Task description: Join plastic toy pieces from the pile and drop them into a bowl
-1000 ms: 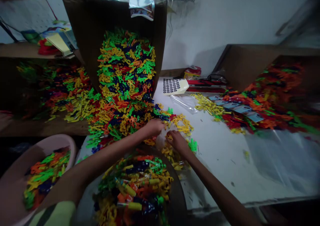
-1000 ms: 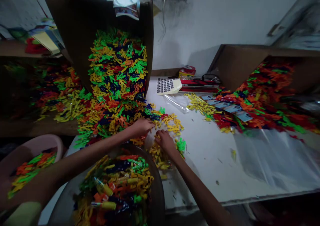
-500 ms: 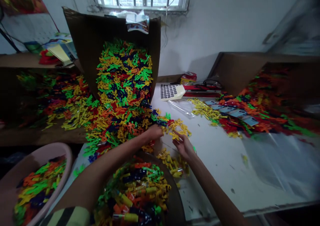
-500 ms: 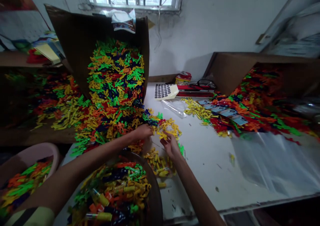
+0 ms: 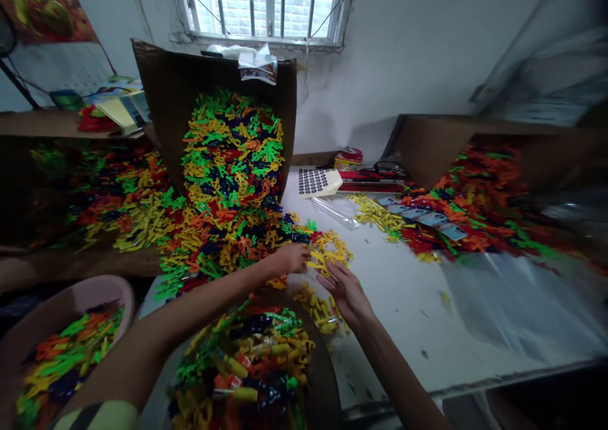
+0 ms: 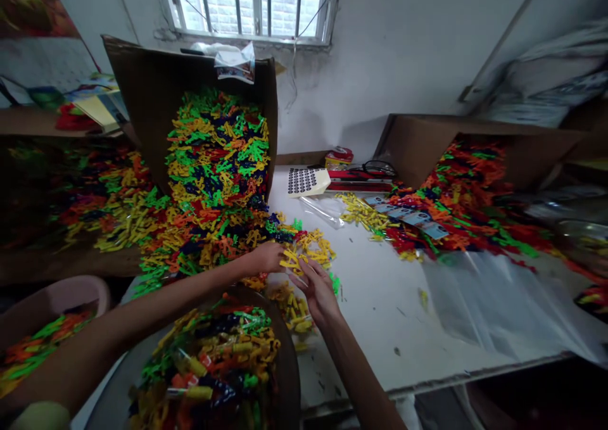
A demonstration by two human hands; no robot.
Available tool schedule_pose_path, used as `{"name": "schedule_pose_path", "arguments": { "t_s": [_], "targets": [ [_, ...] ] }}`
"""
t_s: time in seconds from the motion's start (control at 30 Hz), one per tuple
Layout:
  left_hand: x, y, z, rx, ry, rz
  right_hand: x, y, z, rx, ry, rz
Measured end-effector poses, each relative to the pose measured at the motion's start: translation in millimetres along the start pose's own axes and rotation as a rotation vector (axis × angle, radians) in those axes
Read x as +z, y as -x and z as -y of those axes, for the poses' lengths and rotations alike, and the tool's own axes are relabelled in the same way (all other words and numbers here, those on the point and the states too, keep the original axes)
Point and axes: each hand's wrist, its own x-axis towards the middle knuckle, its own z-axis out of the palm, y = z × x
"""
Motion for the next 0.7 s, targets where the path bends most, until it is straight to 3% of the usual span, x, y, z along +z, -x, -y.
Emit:
{"name": "schedule_pose_path", "arguments": {
  "t_s": [0.07,0.17,0.23,0.3,0.4,0.57,0.7],
  "targets": [
    [-16.6,13,-7,-0.094,0.149,-0.09,7,10,4,0.002,0.046,-0.012],
    [-40.9,44,-29,-0.288,0.637,-0.252,19,24,4,-0.045,0.068,-0.007],
    [-54.9,68,-48,-0.34,0.902,-0.302,28,31,1,-0.092,0.076,0.022],
    [-65.4,89,-66,-0.361,0.998,-0.36,36,37,-3,-0.143,0.113,0.045],
    [-72.9,107,-82,-0.366,0.985,-0.458,46,43,-11,-0.221,0.226,0.053],
    [-73.0,118,-87,-0.301,0.811,-0.569,50,51,-12,-0.339,0.415,0.097],
    [-73.6,121,-99,-0.21,0.597,-0.567,53,60,-6,-0.421,0.472,0.104]
  ]
}}
